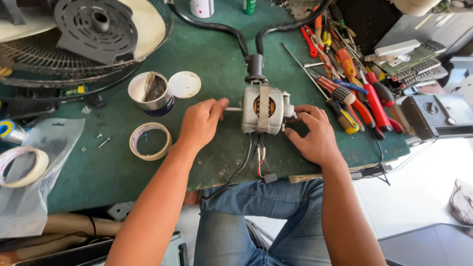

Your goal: The person works on an electrical motor at a cluttered workbench, using electrical tape to wrap and secure wires connected to the motor. They repeatedly cut tape, wrap it around wire sections, and adjust the motor and wires by hand.

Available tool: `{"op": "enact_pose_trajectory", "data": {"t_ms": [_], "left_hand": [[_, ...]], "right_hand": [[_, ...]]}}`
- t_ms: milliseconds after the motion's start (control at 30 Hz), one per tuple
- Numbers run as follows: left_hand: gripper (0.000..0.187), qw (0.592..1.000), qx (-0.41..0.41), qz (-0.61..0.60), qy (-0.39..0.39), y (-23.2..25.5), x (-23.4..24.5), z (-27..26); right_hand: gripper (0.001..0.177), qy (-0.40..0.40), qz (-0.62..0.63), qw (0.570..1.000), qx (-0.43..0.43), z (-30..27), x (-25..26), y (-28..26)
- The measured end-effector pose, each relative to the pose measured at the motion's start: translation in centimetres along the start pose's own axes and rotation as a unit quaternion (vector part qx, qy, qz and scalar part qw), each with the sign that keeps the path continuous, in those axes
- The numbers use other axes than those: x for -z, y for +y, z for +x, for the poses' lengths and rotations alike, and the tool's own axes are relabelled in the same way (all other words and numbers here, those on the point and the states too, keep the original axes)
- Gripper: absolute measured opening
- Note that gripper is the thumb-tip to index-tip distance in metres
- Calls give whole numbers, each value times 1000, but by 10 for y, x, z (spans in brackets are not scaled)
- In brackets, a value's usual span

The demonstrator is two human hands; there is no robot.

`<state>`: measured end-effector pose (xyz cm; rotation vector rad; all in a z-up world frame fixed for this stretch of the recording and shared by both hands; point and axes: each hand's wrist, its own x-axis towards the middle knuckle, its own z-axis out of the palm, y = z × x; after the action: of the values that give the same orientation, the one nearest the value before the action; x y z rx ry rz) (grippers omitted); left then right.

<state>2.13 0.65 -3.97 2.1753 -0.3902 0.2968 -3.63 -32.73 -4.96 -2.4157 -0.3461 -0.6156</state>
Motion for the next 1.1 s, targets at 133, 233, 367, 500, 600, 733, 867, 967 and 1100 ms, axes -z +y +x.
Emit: {"op": "enact_pose_trajectory", "data": {"t_ms": [133,233,367,500,600,733,867,967,1100], "left_hand": [[43,998,46,-48,21,5,2,-2],[32,997,9,-59,38,7,5,1],[65,998,46,-29,8,18,9,-4],[57,994,80,-76,-7,8,6,2],[35,986,97,-135,-11,-2,0,2],[39,957,72,-281,10,-18,-8,5],[51,951,102,-290,-38,-5,8,0],[41,939,124,-320,-34,-5,10,2],[26,929,167,-330,-19,7,12,6]], "right_hand": [[14,11,-19,999,-26,0,1,-1],[13,53,-37,995,-80,2,1,2],[14,69,-62,990,-108,-2,-4,6],[14,84,-62,988,-116,-1,-5,1],[11,85,-21,986,-139,-5,-2,-5],[11,86,-7,989,-116,-4,2,-6],[10,62,-17,989,-136,-4,5,-14],[7,68,10,988,-135,-3,5,-15],[8,64,12,987,-145,-3,8,-7]]}}
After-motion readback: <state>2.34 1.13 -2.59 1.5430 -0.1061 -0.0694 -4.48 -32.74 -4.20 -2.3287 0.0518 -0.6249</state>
